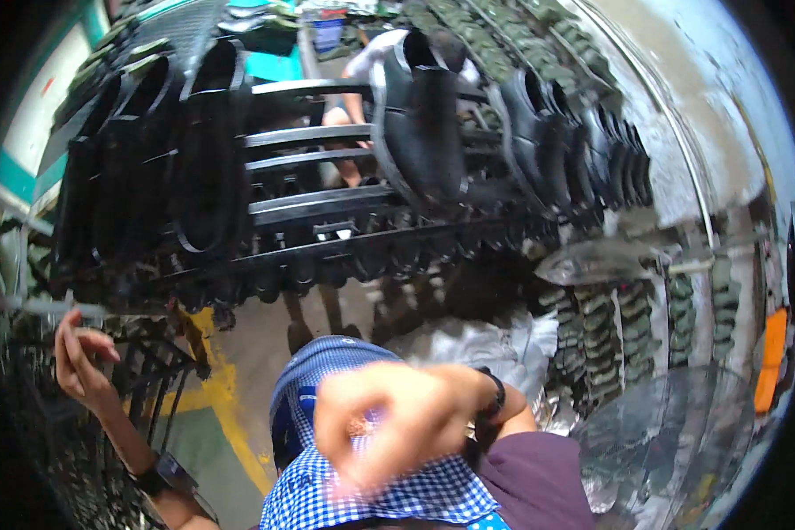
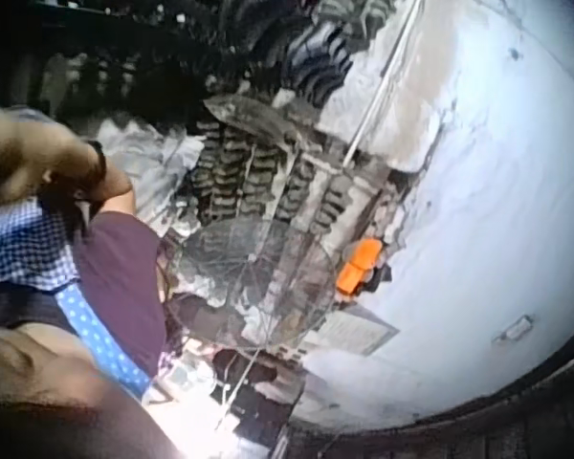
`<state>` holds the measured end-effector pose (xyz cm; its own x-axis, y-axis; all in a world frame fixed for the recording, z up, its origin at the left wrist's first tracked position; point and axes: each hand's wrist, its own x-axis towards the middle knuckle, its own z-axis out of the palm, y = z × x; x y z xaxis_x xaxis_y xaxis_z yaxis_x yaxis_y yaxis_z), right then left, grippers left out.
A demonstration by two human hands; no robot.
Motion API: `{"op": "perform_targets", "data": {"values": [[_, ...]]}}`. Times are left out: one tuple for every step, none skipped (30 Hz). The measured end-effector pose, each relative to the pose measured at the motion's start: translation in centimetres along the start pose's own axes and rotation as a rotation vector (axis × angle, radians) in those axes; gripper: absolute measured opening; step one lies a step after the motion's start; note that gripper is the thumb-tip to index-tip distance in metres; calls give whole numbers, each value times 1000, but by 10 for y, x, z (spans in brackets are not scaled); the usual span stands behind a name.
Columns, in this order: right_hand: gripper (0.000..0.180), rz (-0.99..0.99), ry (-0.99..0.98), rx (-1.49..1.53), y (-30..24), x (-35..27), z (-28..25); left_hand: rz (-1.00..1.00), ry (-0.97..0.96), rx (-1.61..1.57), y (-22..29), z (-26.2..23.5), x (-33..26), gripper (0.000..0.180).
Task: Buffing and inspecting shoes at a manufacturing station and placing them on a rack.
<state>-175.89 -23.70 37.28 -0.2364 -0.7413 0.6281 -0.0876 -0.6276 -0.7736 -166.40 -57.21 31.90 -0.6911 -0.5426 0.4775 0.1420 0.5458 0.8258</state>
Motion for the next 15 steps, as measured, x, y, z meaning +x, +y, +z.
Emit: {"op": "perform_targets", "data": {"values": [[32,85,27,-12,4,-18,-7,16,-6,-19,3,1,-11,34],[30,240,67,37,11,-39,-14,-23,-14,-48,4,5,-28,35],[29,358,143,34,20,-65,-17,-59,-30,-87,2,16,-41,36],[28,546,212,0,25,-89,-21,-129,-77,-107,6,33,-54,35],[28,659,321,4,31,-114,-21,-202,-124,-120,12,52,-70,35],[27,724,416,4,38,-140,-20,-216,-212,-73,14,66,-84,32],[27,790,507,7,43,-165,-17,-231,-295,-25,15,81,-97,29],[26,833,597,-7,49,-189,-13,-230,-413,-35,16,94,-108,25],[25,879,690,-25,51,-213,-6,-229,-534,-50,18,108,-118,21],[23,909,798,67,58,-237,1,-214,-641,10,20,118,-129,18],[23,906,807,72,62,-260,7,-198,-748,69,23,129,-137,15],[22,935,921,109,67,-280,12,-157,-826,99,27,138,-144,14],[21,961,1026,147,69,-289,15,-115,-897,133,29,145,-148,14],[21,959,1015,154,71,-297,19,-75,-913,122,25,151,-155,13],[19,983,1091,146,71,-301,22,-54,-964,168,27,155,-157,12]]}}
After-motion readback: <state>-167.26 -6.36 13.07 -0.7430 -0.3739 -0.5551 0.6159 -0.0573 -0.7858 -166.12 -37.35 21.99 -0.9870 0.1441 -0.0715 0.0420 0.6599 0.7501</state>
